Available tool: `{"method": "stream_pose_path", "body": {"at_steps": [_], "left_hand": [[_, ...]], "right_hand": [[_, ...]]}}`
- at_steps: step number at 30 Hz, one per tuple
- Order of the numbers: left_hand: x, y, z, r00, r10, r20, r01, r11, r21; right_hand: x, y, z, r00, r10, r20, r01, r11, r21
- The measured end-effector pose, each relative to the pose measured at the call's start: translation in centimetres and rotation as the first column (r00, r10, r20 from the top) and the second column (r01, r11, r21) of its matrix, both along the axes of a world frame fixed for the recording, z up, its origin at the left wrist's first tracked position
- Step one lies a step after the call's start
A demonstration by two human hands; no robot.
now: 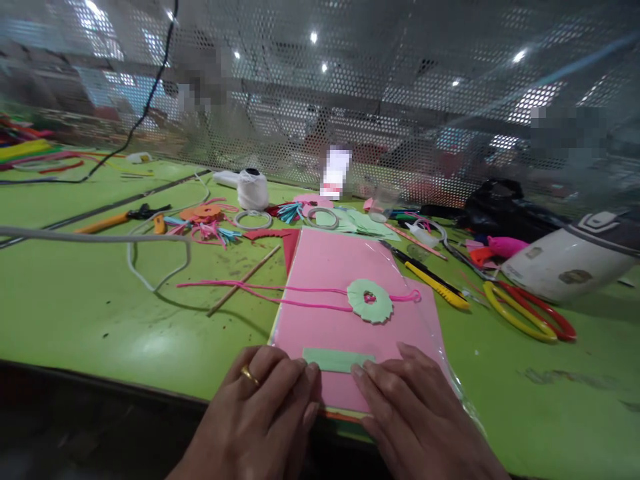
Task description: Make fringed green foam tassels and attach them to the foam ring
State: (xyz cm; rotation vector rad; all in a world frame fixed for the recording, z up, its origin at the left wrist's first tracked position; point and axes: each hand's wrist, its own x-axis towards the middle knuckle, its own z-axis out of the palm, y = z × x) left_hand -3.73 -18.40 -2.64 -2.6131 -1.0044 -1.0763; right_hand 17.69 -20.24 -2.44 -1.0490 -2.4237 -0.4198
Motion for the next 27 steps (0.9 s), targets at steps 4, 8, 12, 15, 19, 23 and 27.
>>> {"method": "stream_pose_path", "body": {"at_steps": [4, 8, 12, 15, 19, 23, 27], "left_hand": [[-0.1, -0.2, 0.0, 0.999, -0.036, 0.02, 0.035, 0.998, 0.062], [0.0, -0.1, 0.1, 1.0, -0.019, 0.019, 0.018, 1.0, 0.016], [0.1, 0.5, 0.5, 0.993, -0.058, 0.102, 0.057, 0.998, 0.008], [0.0, 0.7, 1.0, 0.991, -0.074, 0.108, 0.085, 0.992, -0.098], [-0.2, 0.5, 1.7, 0.995, -0.056, 0.084, 0.078, 0.956, -0.281], [-0.3, 0.7, 2.0, 0.994, -0.016, 0.109, 0.045, 0.963, -0.267], [-0.2, 1.6, 1.8, 0.986, 0.039, 0.164, 0.023, 0.932, -0.361]], "right_hand": [[0.5, -0.3, 0.0, 1.0, -0.005, -0.009, 0.005, 1.0, -0.014], [1.1, -0.6, 0.1, 0.997, -0.037, -0.071, 0.033, 0.997, -0.063], [1.2, -0.5, 1.0, 0.972, -0.057, -0.229, 0.021, 0.987, -0.158], [1.0, 0.2, 2.4, 0.95, -0.129, -0.284, -0.002, 0.907, -0.42], [0.4, 1.7, 3.6, 0.948, -0.18, -0.262, 0.016, 0.85, -0.527], [-0.3, 2.5, 3.9, 0.96, -0.194, -0.2, 0.04, 0.806, -0.59], [-0.5, 2.4, 3.7, 0.935, -0.261, -0.239, 0.067, 0.793, -0.606]]}}
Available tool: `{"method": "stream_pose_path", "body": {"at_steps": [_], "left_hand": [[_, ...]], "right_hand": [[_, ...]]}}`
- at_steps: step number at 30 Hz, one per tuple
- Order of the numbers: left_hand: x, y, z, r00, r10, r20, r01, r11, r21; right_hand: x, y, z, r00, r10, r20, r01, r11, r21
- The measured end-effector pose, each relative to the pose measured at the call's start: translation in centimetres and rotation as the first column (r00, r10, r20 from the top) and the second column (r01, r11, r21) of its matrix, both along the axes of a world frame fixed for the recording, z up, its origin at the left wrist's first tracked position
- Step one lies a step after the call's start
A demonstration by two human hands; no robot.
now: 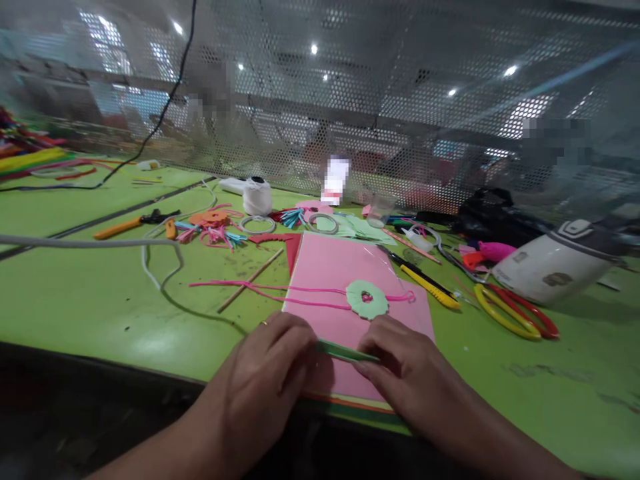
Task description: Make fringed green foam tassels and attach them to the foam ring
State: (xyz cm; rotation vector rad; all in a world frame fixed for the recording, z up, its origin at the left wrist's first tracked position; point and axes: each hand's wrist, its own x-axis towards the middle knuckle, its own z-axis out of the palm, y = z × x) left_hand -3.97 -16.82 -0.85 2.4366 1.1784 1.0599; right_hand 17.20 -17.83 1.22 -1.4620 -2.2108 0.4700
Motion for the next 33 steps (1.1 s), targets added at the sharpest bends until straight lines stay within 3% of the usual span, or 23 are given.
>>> {"method": "stream_pose_path", "body": {"at_steps": [3, 6, 9, 13, 15, 18, 21, 24, 27, 33], "left_hand": [[0.3, 1.0, 0.0, 0.987, 0.046, 0.151, 0.002, 0.953, -0.304], [1.1, 1.7, 0.9, 0.872, 0.105, 0.479, 0.213, 0.798, -0.563], [2.1, 1.4, 2.2, 0.707, 0.25, 0.662, 0.408, 0.621, -0.67], [3.5, 0.0, 3.2, 0.625, 0.276, 0.731, 0.613, 0.406, -0.678], [3.9, -0.5, 3.3, 0.613, 0.284, 0.737, 0.635, 0.379, -0.674], [3.9, -0.6, 3.4, 0.632, 0.292, 0.718, 0.61, 0.384, -0.693], [3.3, -0.2, 3.9, 0.698, 0.22, 0.682, 0.592, 0.359, -0.722], [2.7, 0.2, 4.5, 0.78, 0.12, 0.614, 0.568, 0.274, -0.776], [2.4, 0.6, 4.9, 0.809, 0.003, 0.588, 0.572, 0.223, -0.789], [2.4, 1.6, 5.3, 0.812, -0.21, 0.545, 0.583, 0.231, -0.779]], "right_hand": [[-0.3, -0.4, -0.2, 0.988, -0.106, -0.113, 0.102, 0.994, -0.038], [-0.8, -1.1, -0.1, 0.939, -0.209, -0.272, 0.192, 0.977, -0.09], [-1.6, -2.0, 0.0, 0.884, -0.248, -0.396, 0.244, 0.968, -0.06], [-3.0, -2.9, -0.4, 0.796, -0.233, -0.559, 0.258, 0.966, -0.035], [-3.6, -3.2, -0.6, 0.765, -0.211, -0.609, 0.243, 0.969, -0.03], [-3.7, -3.4, -0.4, 0.769, -0.167, -0.617, 0.206, 0.979, -0.009], [-2.3, -3.5, 0.5, 0.828, -0.069, -0.557, 0.18, 0.973, 0.147], [-0.5, -3.5, 1.7, 0.931, 0.059, -0.359, 0.048, 0.959, 0.281], [0.8, -3.1, 2.8, 0.971, 0.192, -0.142, -0.163, 0.968, 0.191], [1.4, -1.6, 3.5, 0.962, 0.231, -0.145, -0.219, 0.971, 0.094]]}}
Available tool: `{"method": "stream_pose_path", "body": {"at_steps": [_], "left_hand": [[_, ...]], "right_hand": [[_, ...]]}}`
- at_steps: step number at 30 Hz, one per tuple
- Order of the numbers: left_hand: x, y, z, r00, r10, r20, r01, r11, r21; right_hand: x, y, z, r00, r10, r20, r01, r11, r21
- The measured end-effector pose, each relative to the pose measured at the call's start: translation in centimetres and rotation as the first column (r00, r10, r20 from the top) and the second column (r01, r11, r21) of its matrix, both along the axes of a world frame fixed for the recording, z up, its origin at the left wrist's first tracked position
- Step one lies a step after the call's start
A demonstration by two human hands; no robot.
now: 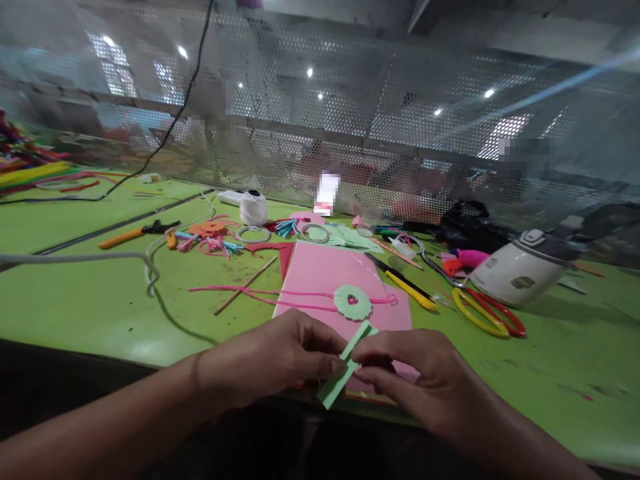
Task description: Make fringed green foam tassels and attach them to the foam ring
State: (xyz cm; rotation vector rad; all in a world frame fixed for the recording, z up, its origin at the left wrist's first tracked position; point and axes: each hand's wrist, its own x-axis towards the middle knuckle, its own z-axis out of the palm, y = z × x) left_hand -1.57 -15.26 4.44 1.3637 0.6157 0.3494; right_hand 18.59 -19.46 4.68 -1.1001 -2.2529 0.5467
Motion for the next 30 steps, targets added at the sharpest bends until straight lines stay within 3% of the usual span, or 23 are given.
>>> {"method": "stream_pose_path", "body": {"at_steps": [6, 9, 12, 15, 19, 22, 25, 28, 30], "left_hand": [[0.1, 1.2, 0.0, 0.999, -0.04, -0.007, 0.04, 0.999, 0.027], [0.1, 1.6, -0.2, 0.999, -0.047, 0.028, 0.049, 0.997, -0.064], [0.1, 1.7, -0.4, 0.994, -0.087, 0.068, 0.099, 0.975, -0.201], [0.1, 1.8, -0.7, 0.984, -0.133, 0.116, 0.161, 0.946, -0.282], [0.2, 1.9, -0.8, 0.974, -0.202, 0.1, 0.221, 0.943, -0.25], [0.2, 2.0, -0.3, 0.991, -0.13, -0.038, 0.13, 0.991, -0.006], [0.0, 2.0, 0.2, 0.995, 0.029, -0.093, 0.002, 0.946, 0.324], [-0.3, 2.1, 0.3, 0.993, 0.062, -0.097, -0.014, 0.902, 0.432], [-0.6, 2.2, -0.2, 0.988, 0.1, -0.118, -0.027, 0.865, 0.501]], "right_hand": [[0.3, 0.6, -1.1, 0.996, -0.027, -0.085, 0.026, 1.0, -0.006], [1.0, 0.5, -1.4, 0.998, -0.057, -0.012, 0.058, 0.979, 0.194], [1.7, 0.2, -1.4, 0.978, -0.139, 0.152, 0.054, 0.885, 0.462], [2.1, 0.1, -1.2, 0.958, -0.185, 0.221, 0.03, 0.826, 0.563], [1.6, 0.5, -1.0, 0.983, -0.048, 0.177, -0.043, 0.878, 0.477], [0.9, 1.1, -0.8, 0.997, 0.046, 0.058, -0.062, 0.948, 0.313], [0.3, 1.5, -0.7, 0.999, 0.013, -0.037, -0.009, 0.993, 0.118], [0.1, 1.7, -0.5, 0.997, -0.078, -0.029, 0.076, 0.996, -0.053], [0.0, 1.8, -0.6, 0.995, -0.097, 0.007, 0.097, 0.991, -0.093]]}}
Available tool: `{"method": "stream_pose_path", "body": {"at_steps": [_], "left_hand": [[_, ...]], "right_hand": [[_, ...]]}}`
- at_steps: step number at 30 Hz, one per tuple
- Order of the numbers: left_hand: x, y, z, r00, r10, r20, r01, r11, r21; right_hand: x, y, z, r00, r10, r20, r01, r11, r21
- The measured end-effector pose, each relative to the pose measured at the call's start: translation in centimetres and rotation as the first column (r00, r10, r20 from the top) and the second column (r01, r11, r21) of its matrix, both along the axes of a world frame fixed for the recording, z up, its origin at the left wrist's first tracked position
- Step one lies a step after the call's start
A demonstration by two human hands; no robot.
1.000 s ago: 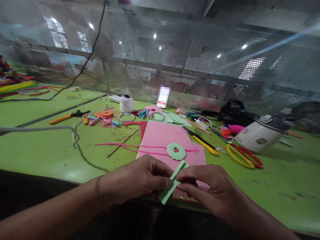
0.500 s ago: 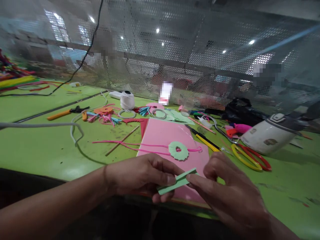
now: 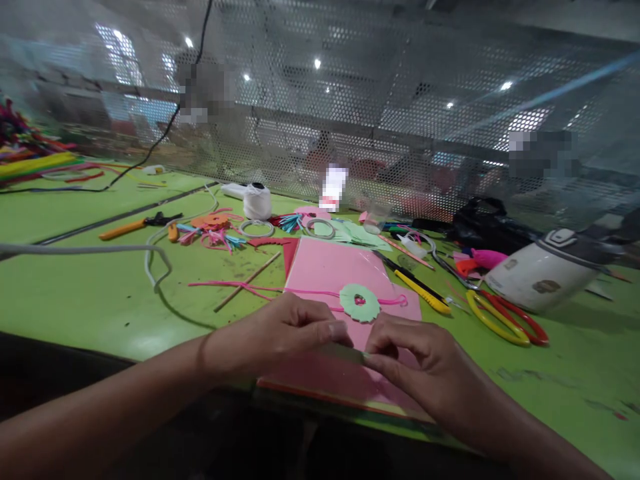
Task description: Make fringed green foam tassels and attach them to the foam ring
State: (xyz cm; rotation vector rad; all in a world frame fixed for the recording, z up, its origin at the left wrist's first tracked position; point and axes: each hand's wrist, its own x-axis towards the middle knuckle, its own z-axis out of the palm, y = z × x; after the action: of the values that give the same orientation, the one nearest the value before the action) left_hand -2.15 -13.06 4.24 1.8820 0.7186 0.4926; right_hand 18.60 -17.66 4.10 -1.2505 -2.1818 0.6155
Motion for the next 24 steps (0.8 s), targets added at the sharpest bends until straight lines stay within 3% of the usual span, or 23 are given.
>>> {"method": "stream_pose_path", "body": {"at_steps": [3, 6, 8, 12, 14, 17, 24], "left_hand": [[-0.2, 0.1, -1.3, 0.998, 0.058, -0.014, -0.052, 0.959, 0.277], [-0.3, -0.3, -2.8, 0.992, 0.099, -0.076, -0.031, 0.788, 0.615], [-0.4, -1.0, -3.7, 0.979, 0.129, -0.158, 0.026, 0.688, 0.726], [-0.8, -2.8, -4.9, 0.973, 0.169, -0.155, 0.023, 0.6, 0.8], [-0.9, -3.4, -5.2, 0.978, 0.174, -0.117, -0.012, 0.605, 0.796], [-0.9, -3.5, -5.3, 0.978, 0.186, -0.091, -0.055, 0.659, 0.75], [-0.7, -3.1, -5.0, 0.943, 0.229, -0.241, -0.03, 0.78, 0.625]], "right_hand": [[0.0, 0.3, -0.7, 0.997, 0.046, 0.059, -0.053, 0.992, 0.117], [-0.3, 0.4, -1.8, 0.977, 0.113, 0.18, -0.159, 0.952, 0.262], [-0.5, 0.2, -2.5, 0.961, 0.125, 0.248, -0.194, 0.94, 0.281], [-0.8, -0.7, -3.6, 0.956, 0.125, 0.264, -0.208, 0.927, 0.313], [-0.7, -1.0, -3.9, 0.959, 0.138, 0.248, -0.217, 0.919, 0.328], [-0.4, -1.1, -4.0, 0.96, 0.153, 0.233, -0.222, 0.925, 0.309], [0.0, -0.6, -3.5, 0.954, 0.206, 0.217, -0.251, 0.945, 0.209]]}}
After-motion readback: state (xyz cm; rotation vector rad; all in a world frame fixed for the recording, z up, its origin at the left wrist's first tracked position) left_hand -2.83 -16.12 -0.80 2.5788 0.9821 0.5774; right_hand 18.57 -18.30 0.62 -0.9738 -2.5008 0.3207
